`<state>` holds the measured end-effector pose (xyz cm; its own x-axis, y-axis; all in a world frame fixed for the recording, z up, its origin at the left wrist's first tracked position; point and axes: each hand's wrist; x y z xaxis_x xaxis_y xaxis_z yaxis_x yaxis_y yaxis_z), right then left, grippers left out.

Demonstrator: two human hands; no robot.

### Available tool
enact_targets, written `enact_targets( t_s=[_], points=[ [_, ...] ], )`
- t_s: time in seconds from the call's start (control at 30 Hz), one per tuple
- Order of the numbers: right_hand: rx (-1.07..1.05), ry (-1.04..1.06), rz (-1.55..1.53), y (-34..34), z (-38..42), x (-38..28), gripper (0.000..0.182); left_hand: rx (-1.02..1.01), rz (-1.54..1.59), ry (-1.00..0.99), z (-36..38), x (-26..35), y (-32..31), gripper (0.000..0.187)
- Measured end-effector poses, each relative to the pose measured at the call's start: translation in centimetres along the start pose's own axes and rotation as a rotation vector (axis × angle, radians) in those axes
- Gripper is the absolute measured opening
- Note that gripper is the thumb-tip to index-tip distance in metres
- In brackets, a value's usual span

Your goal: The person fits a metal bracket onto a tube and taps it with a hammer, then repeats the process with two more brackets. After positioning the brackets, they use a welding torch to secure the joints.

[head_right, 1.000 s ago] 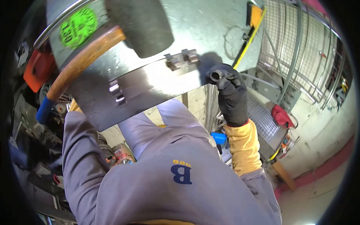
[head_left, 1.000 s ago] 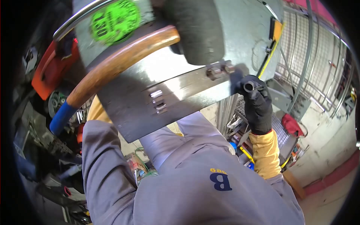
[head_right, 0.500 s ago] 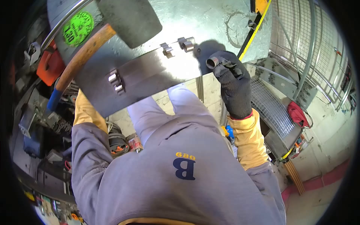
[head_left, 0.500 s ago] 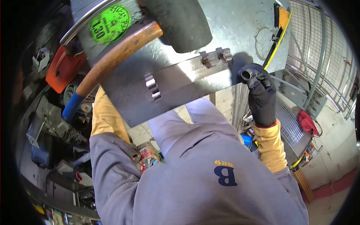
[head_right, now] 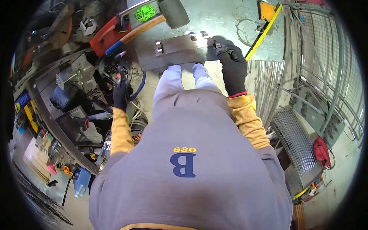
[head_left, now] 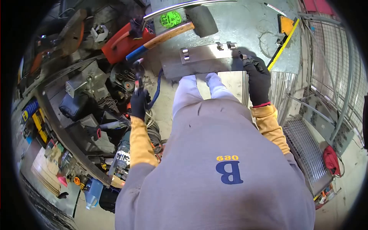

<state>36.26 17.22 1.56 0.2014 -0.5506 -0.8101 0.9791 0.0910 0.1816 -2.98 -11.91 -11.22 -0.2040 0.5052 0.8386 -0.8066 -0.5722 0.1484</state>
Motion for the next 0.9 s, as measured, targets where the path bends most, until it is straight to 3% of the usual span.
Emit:
enact_targets(
  t_s=[0.03, 0.1, 0.17, 0.2, 0.23, 0.27, 0.3, 0.33, 0.4, 0.53, 0.63, 0.73, 0.9],
  points=[
    [-0.041, 0.065, -0.057, -0.1, 0.1, 0.4, 0.025, 0.073, -0.015, 0.053, 2.6, 3.7, -0.8, 0.015],
    [-0.094, 0.202, -0.089, -0.7, 0.1, 0.5, 0.035, 0.114, -0.093, -0.001, 5.6, 4.5, -0.4, 0.015],
    [-0.075, 0.327, -0.009, -0.7, 0.0, 1.2, 0.049, 0.112, 0.053, 0.003, 7.7, 7.0, -1.5, 0.011],
    [-0.030, 0.310, 0.035, -1.2, 0.7, 0.2, 0.049, 0.101, 0.148, 0.020, 8.3, 7.9, -2.1, 0.010],
    [0.049, 0.477, 0.157, -1.5, 0.5, 0.1, 0.040, 0.087, 0.154, 0.016, 8.5, 8.5, -3.0, 0.010],
    [0.126, 0.642, 0.280, -1.7, 0.1, 0.1, 0.032, 0.080, 0.111, -0.134, 8.7, 9.0, -4.1, 0.013],
    [0.161, 0.653, 0.280, -2.0, 0.1, 0.0, 0.027, 0.077, 0.067, -0.285, 9.1, 10.4, -5.5, 0.018],
    [0.166, 0.660, 0.280, -2.0, -0.2, 0.3, 0.027, 0.073, 0.072, -0.291, 9.3, 12.1, -6.9, 0.018],
    [0.314, 0.811, 0.576, -1.9, -1.1, 1.1, 0.035, -0.046, 0.040, -0.353, 9.6, 17.5, -10.7, 0.032],
    [0.219, 0.793, 0.565, -2.1, -1.5, 0.9, 0.029, -0.126, 0.125, -0.393, 7.8, 19.8, -14.5, 0.038],
    [0.212, 0.780, 0.546, -2.2, -1.7, 1.4, 0.029, -0.258, -0.066, -0.327, 7.5, 19.6, -15.5, 0.046],
    [0.227, 0.840, 0.532, -2.3, -2.7, 1.8, 0.027, -0.303, 0.016, -0.277, 7.8, 19.6, -16.9, 0.048],
    [0.228, 0.871, 0.586, -2.2, -3.6, 2.3, 0.026, -0.368, 0.131, -0.279, 7.0, 17.8, -16.2, 0.037]
  ],
)
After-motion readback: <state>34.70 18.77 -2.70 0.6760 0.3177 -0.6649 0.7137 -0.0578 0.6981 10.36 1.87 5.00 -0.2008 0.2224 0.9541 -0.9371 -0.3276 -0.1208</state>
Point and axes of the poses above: each hand's wrist, its own z-axis away from the middle knuckle, its own y-axis out of the back of the hand, x = y × z, and after that the axes turned 7 degrees about -y, right-handed
